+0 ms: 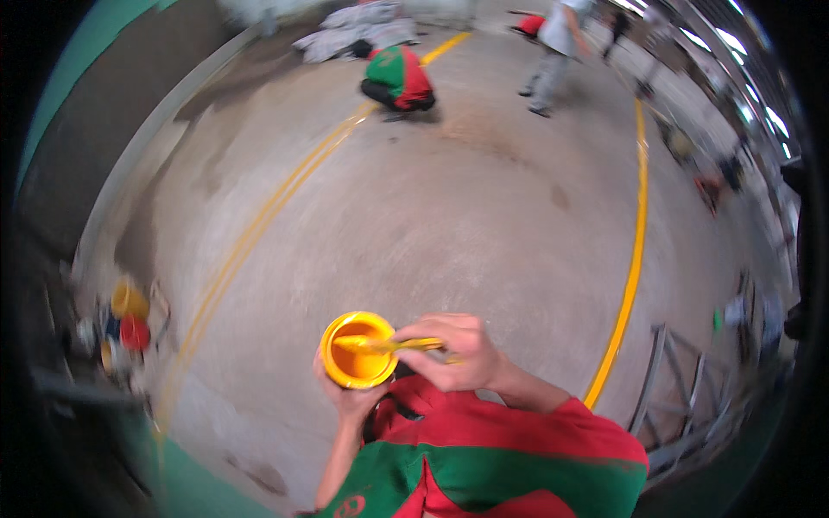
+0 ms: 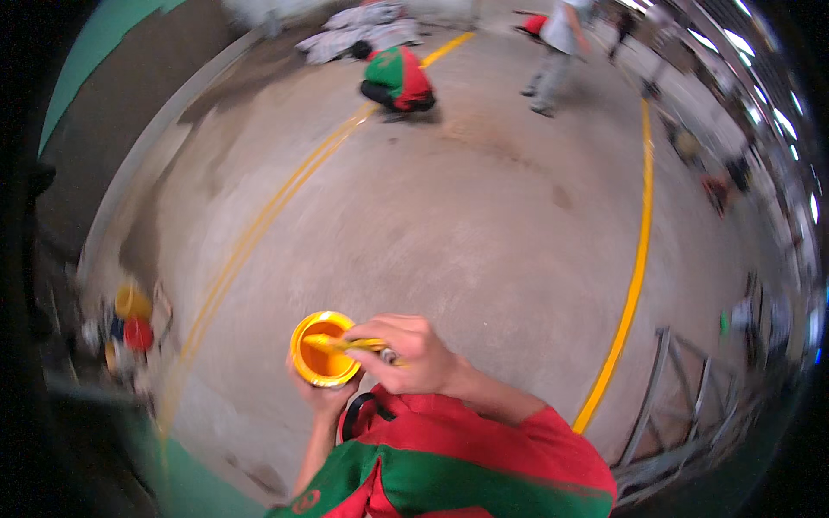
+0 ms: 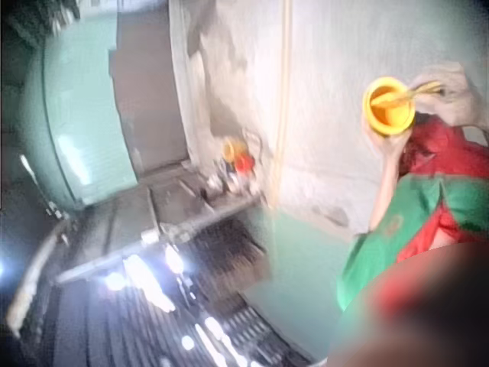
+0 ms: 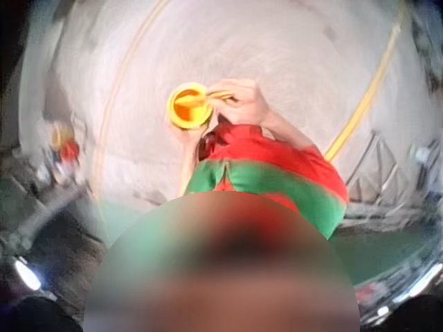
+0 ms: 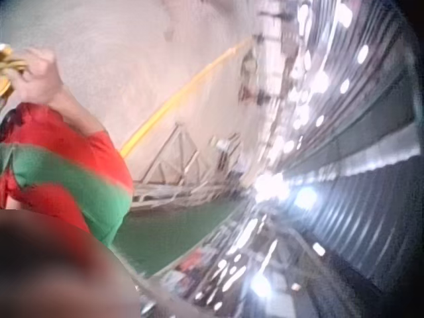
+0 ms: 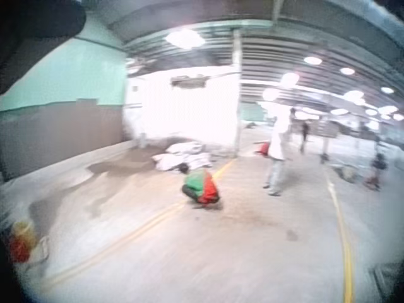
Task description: The person paints a yellow line on a concrete floor using a paintbrush and a bucket of yellow paint. They repeatedly dip the brush into the bucket and apply paint along a pre-marked line, working alongside other workers in a large indoor space.
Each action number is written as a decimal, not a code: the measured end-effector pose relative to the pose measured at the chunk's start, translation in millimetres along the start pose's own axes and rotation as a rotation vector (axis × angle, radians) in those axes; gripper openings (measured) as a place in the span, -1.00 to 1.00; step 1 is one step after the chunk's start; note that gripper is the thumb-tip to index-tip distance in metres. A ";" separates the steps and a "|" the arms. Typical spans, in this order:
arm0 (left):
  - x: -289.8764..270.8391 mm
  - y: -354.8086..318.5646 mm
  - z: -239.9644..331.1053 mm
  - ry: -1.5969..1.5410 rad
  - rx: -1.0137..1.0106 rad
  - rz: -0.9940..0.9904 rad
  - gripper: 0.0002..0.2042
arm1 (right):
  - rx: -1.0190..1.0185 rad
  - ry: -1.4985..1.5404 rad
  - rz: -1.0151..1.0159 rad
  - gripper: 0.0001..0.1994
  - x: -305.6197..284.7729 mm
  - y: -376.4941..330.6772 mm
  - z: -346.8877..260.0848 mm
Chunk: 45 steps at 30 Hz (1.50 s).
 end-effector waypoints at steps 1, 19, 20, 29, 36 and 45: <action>8.5 20.3 -8.9 -0.027 0.014 0.006 0.08 | -0.036 0.016 0.006 -0.81 -2.5 22.0 9.4; 237.1 241.9 -29.5 -0.336 0.186 -0.617 0.15 | 0.212 -0.419 0.593 -0.77 -143.0 110.6 76.8; 250.9 247.7 -21.1 -0.360 0.229 -0.663 0.14 | 0.260 -0.439 0.634 -0.77 -154.1 107.0 78.6; 443.0 224.0 80.0 -0.617 0.297 -0.894 0.15 | 0.318 -0.585 0.939 -0.80 -321.2 40.0 87.8; 614.1 210.2 208.4 -0.672 0.320 -0.918 0.13 | 0.290 -0.709 0.885 -0.80 -517.3 17.3 85.1; 865.8 220.3 318.9 -0.786 0.358 -1.008 0.14 | 0.307 -0.760 0.969 -0.80 -753.0 8.2 141.2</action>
Point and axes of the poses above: each hand's wrist, its own y-axis towards the middle knuckle, its own x-axis out of the palm, z = x × y, the point moved 5 cm from there along y, towards the middle knuckle, and after that the axes turned 10 degrees about y, right-handed, at the moved point
